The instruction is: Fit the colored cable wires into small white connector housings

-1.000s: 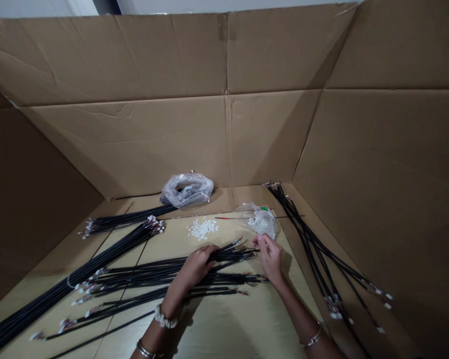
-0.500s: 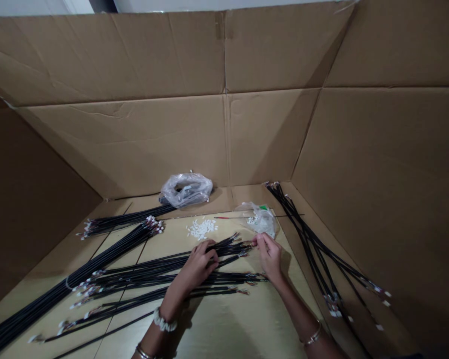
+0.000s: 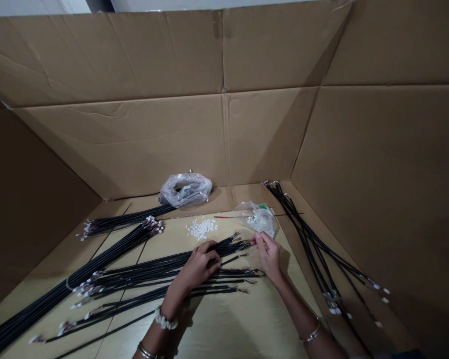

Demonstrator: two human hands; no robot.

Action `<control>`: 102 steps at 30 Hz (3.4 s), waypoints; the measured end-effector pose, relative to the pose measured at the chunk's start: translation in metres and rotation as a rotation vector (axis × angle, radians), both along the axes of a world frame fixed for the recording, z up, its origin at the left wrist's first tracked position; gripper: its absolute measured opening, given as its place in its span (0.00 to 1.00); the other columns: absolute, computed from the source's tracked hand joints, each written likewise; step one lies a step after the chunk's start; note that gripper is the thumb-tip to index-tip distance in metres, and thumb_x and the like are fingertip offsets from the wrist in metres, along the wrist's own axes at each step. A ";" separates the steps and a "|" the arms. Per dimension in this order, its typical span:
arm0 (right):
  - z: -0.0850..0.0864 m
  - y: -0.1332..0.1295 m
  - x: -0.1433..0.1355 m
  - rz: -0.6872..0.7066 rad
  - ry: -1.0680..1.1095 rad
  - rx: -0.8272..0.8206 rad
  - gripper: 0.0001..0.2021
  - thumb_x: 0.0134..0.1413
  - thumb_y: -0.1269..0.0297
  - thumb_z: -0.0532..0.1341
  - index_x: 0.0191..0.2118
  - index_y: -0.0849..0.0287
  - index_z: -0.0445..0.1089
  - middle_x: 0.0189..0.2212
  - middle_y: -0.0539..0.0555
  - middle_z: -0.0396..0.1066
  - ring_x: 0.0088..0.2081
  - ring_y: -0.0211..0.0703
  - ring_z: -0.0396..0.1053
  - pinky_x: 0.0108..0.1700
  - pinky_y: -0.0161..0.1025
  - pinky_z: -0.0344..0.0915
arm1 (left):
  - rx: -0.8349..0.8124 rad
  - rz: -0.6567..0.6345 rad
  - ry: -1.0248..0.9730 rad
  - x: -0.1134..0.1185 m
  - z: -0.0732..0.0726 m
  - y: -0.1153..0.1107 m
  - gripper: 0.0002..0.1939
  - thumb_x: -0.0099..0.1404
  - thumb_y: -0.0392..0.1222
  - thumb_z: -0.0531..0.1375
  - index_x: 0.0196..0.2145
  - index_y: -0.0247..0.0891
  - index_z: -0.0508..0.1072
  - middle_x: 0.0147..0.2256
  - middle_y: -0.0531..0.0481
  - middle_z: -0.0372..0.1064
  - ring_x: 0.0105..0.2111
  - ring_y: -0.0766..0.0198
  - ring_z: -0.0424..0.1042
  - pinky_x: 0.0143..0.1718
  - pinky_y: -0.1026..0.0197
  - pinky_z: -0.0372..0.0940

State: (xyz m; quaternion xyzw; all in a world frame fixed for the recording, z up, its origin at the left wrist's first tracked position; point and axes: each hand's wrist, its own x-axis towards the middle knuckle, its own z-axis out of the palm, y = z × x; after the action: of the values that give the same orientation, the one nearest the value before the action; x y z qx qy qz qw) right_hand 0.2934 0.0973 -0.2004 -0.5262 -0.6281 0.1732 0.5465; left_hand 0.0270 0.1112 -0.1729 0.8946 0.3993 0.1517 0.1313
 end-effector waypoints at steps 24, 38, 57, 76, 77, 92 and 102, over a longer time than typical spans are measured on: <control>0.034 -0.011 -0.021 0.450 -0.662 -0.118 0.09 0.69 0.62 0.62 0.50 0.58 0.74 0.51 0.57 0.75 0.48 0.48 0.75 0.51 0.51 0.74 | -0.058 0.015 -0.026 0.004 0.009 -0.001 0.17 0.71 0.46 0.62 0.55 0.39 0.72 0.58 0.42 0.69 0.54 0.51 0.72 0.54 0.42 0.69; 0.038 -0.015 -0.021 0.243 -0.568 -0.054 0.12 0.67 0.59 0.63 0.53 0.57 0.73 0.58 0.59 0.70 0.57 0.54 0.70 0.58 0.58 0.68 | -0.070 -0.041 -0.017 0.003 0.010 -0.003 0.18 0.71 0.46 0.62 0.57 0.41 0.71 0.61 0.41 0.66 0.57 0.50 0.70 0.57 0.40 0.67; 0.028 -0.004 -0.002 -0.003 -0.427 0.065 0.12 0.68 0.61 0.62 0.54 0.57 0.72 0.58 0.59 0.70 0.55 0.53 0.71 0.56 0.56 0.70 | -0.070 0.006 -0.056 0.003 0.003 0.006 0.17 0.72 0.46 0.61 0.55 0.39 0.72 0.56 0.42 0.70 0.52 0.52 0.73 0.53 0.43 0.71; 0.044 -0.009 -0.011 0.290 -0.689 -0.155 0.14 0.67 0.63 0.64 0.56 0.56 0.72 0.65 0.59 0.63 0.64 0.59 0.63 0.64 0.64 0.61 | -0.008 0.004 -0.037 0.007 0.006 -0.002 0.18 0.72 0.45 0.62 0.57 0.40 0.71 0.60 0.41 0.67 0.56 0.51 0.71 0.55 0.41 0.69; 0.046 -0.009 -0.011 0.290 -0.689 -0.170 0.15 0.66 0.63 0.64 0.56 0.56 0.72 0.66 0.59 0.63 0.64 0.59 0.62 0.64 0.64 0.60 | -0.006 0.010 -0.035 0.007 0.006 -0.002 0.17 0.72 0.45 0.61 0.56 0.40 0.71 0.60 0.41 0.67 0.55 0.51 0.71 0.55 0.42 0.69; 0.062 -0.018 0.000 0.525 -0.765 -0.360 0.16 0.64 0.61 0.66 0.55 0.57 0.73 0.66 0.59 0.62 0.67 0.61 0.59 0.65 0.65 0.57 | -0.041 -0.050 0.027 0.003 0.005 -0.004 0.20 0.71 0.48 0.62 0.57 0.41 0.71 0.62 0.41 0.64 0.58 0.48 0.69 0.58 0.38 0.66; 0.072 -0.020 -0.010 0.366 -0.748 -0.331 0.11 0.64 0.64 0.66 0.50 0.58 0.76 0.69 0.58 0.58 0.71 0.61 0.51 0.69 0.67 0.47 | -0.015 -0.047 -0.005 0.010 0.004 -0.004 0.18 0.72 0.45 0.61 0.57 0.41 0.71 0.62 0.41 0.65 0.57 0.50 0.69 0.57 0.40 0.67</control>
State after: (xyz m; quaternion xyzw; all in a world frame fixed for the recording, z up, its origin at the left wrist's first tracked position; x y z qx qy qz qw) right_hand 0.2830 0.0773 -0.1282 -0.5131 -0.8291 0.1633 0.1505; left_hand 0.0366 0.1071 -0.1690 0.9023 0.3790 0.1477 0.1425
